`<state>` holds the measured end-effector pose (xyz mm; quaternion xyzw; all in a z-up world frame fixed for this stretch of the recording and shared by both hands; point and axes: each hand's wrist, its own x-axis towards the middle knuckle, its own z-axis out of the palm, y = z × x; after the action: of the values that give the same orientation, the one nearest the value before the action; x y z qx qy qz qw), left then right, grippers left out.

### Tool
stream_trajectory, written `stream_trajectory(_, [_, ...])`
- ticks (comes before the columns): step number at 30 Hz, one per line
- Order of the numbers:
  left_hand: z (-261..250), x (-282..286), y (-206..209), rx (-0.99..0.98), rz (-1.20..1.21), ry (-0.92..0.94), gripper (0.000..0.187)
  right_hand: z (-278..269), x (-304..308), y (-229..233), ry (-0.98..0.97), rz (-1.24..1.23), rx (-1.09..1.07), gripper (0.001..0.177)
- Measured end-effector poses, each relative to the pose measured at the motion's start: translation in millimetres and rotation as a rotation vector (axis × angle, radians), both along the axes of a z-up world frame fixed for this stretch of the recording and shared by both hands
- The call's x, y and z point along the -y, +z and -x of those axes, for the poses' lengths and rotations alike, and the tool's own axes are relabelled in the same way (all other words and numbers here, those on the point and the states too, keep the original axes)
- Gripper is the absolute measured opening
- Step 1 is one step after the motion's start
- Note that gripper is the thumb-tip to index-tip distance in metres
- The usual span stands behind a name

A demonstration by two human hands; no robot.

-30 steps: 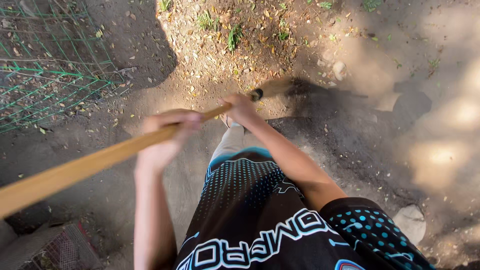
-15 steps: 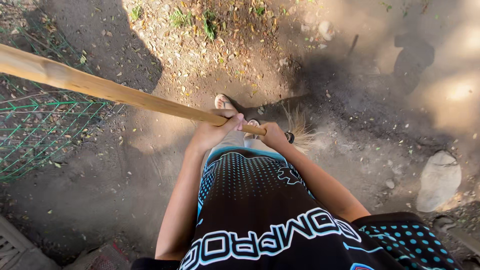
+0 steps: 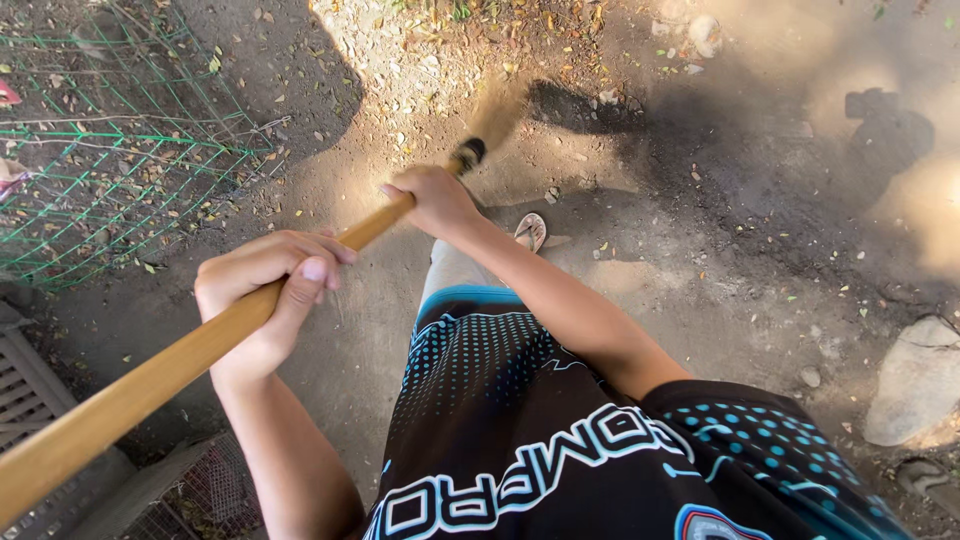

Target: The person sweeps dirt and fallen leaves on the ground using a broom.

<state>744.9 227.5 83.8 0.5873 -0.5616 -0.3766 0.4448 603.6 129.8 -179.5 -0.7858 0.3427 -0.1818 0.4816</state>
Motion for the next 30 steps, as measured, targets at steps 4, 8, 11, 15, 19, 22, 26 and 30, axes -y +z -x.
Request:
stream_trajectory(4, [-5.1,4.0,-57.3,-0.047,-0.378,-0.042,0.019,67.7,-46.0,-43.7,-0.106,-0.068,-0.301,0.041])
stream_trajectory(8, [13.2,30.5,-174.8,-0.335,-0.524,-0.258,0.034,145.9,-85.8,-117.5,-0.234,-0.254,-0.525,0.027])
stream_trajectory(11, [-7.6,45.0,-218.6,-0.394,-0.505,-0.343,0.036,129.6,-85.7,-166.0,-0.239,-0.276,-0.604,0.022])
stream_trajectory(15, [-121.9,57.0,-167.3,-0.205,-0.503,-0.101,0.025,-19.8,-21.1,-169.3,-0.042,-0.275,-0.537,0.025])
stream_trajectory(19, [-221.4,64.2,-70.8,-0.068,-0.337,0.108,0.015,-196.4,56.1,-100.9,-0.041,-0.068,-0.306,0.026])
stream_trajectory(22, [-258.6,72.8,-38.8,-0.037,-0.083,0.002,0.021,-238.2,62.1,-53.8,-0.121,0.048,-0.039,0.032])
stream_trajectory(26, [-273.6,73.2,-46.8,-0.155,-0.097,-0.066,0.023,-222.6,37.9,-46.0,-0.182,-0.092,-0.112,0.023])
stream_trajectory(30, [-242.1,88.1,-119.7,-0.171,-0.497,-0.132,0.017,-139.1,-16.8,-92.6,-0.237,-0.276,-0.507,0.019])
